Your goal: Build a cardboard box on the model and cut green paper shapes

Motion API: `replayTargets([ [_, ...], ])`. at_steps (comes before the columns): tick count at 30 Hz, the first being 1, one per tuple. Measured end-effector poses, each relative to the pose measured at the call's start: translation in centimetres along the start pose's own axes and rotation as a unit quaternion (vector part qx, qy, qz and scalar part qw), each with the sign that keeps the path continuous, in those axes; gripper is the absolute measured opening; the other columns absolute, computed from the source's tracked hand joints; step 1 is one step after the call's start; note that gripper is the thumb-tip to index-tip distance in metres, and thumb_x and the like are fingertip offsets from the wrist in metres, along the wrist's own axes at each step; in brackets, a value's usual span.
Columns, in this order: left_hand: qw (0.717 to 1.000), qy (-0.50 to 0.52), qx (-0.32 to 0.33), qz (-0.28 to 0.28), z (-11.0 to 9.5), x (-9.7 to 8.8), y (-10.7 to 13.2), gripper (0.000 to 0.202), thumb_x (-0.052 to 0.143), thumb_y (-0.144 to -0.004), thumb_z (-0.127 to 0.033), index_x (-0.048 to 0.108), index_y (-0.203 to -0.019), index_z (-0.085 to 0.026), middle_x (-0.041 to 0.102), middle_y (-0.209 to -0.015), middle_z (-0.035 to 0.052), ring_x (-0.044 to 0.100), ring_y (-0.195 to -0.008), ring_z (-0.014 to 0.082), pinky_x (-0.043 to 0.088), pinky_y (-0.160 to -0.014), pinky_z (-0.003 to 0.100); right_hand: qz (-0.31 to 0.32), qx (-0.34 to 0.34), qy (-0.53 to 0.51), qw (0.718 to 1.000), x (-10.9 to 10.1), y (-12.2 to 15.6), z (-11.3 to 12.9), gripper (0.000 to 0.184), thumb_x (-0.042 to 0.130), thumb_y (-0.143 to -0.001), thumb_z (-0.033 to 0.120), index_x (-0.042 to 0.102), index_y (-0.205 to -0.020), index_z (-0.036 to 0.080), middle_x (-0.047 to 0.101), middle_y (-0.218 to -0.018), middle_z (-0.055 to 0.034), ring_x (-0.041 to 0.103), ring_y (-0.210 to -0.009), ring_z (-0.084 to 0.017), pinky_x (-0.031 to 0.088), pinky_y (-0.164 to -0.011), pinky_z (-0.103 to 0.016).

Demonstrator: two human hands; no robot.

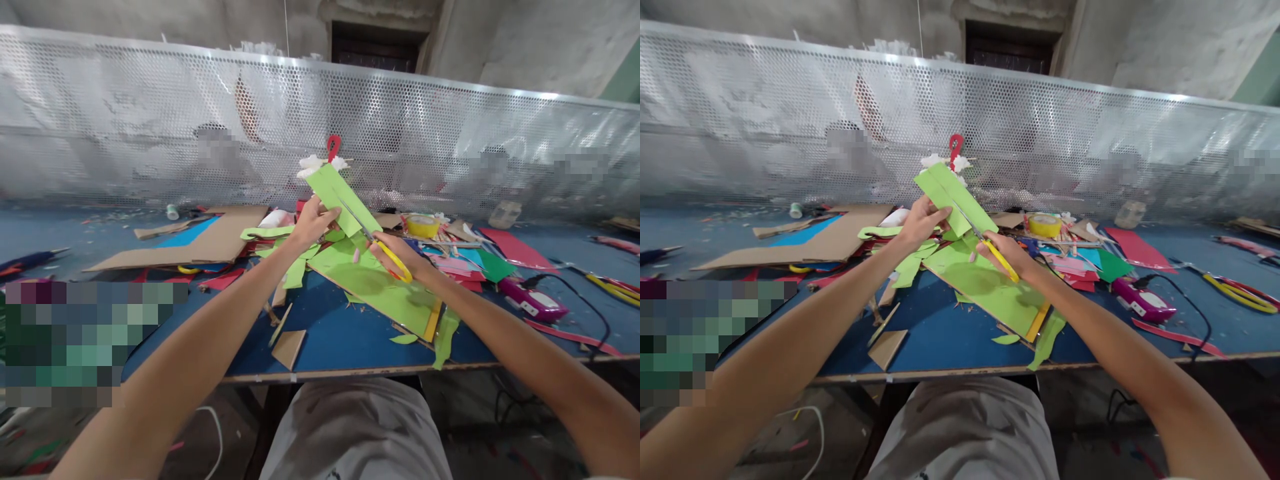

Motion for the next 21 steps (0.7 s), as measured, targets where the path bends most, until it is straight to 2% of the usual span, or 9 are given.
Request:
replayTargets([
  [6,1.0,-0.003,-0.003,0.0,0.1,0.1,0.0,0.043,0.08,-0.08,-0.044,0.057,-0.107,-0.02,0.072,-0.079,-0.0006,0.064,-0.052,0.0113,0.048,-0.048,0.022,-0.02,0.01,0.013,1.0,0.0,0.0,0.1,0.044,0.051,-0.103,0.062,0.045,-0.082,0.024,0.046,-0.067,0.0035,0.043,-0.059,-0.015,0.03,-0.06,-0.031],
  [12,1.0,0.001,-0.009,0.013,0.1,-0.2,0.1,0.05,0.084,-0.078,-0.05,0.058,-0.107,-0.02,0.07,-0.078,-0.0003,0.066,-0.052,0.0124,0.049,-0.047,0.022,-0.02,0.0,0.022,1.0,0.0,-0.3,-0.7,0.043,0.051,-0.103,0.061,0.049,-0.084,0.023,0.049,-0.071,0.0028,0.048,-0.063,-0.016,0.032,-0.061,-0.029],
  [15,1.0,0.0,-0.011,0.004,0.2,-0.9,-0.2,0.046,0.081,-0.083,-0.056,0.059,-0.103,-0.02,0.068,-0.071,-0.0006,0.065,-0.051,0.0126,0.051,-0.048,0.023,-0.003,-0.011,0.027,1.0,-0.2,-0.3,-0.9,0.044,0.048,-0.105,0.062,0.055,-0.088,0.022,0.056,-0.076,0.001,0.05,-0.066,-0.016,0.034,-0.063,-0.029],
  [18,0.999,-0.009,0.019,-0.024,0.0,-1.7,-0.4,0.039,0.079,-0.086,-0.051,0.062,-0.099,-0.019,0.067,-0.07,-0.0004,0.062,-0.05,0.0104,0.053,-0.05,0.023,0.012,-0.022,0.039,0.999,-0.4,-0.3,-1.0,0.046,0.047,-0.105,0.064,0.057,-0.092,0.021,0.061,-0.08,-0.0003,0.051,-0.067,-0.016,0.034,-0.065,-0.028],
  [21,0.999,-0.009,0.036,-0.02,-0.3,-1.8,-0.5,0.035,0.081,-0.084,-0.043,0.063,-0.1,-0.018,0.068,-0.072,-0.0006,0.059,-0.048,0.0089,0.052,-0.05,0.023,0.016,-0.013,0.03,0.999,-0.5,-0.2,-0.8,0.05,0.045,-0.104,0.068,0.057,-0.092,0.021,0.06,-0.08,-0.0007,0.05,-0.066,-0.016,0.035,-0.064,-0.028],
])
Point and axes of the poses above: each hand's wrist, its own y-axis away from the middle knuckle, its own x-axis out of the palm, z = x × y, the point moved 3 cm from there along -y, towards the middle knuckle
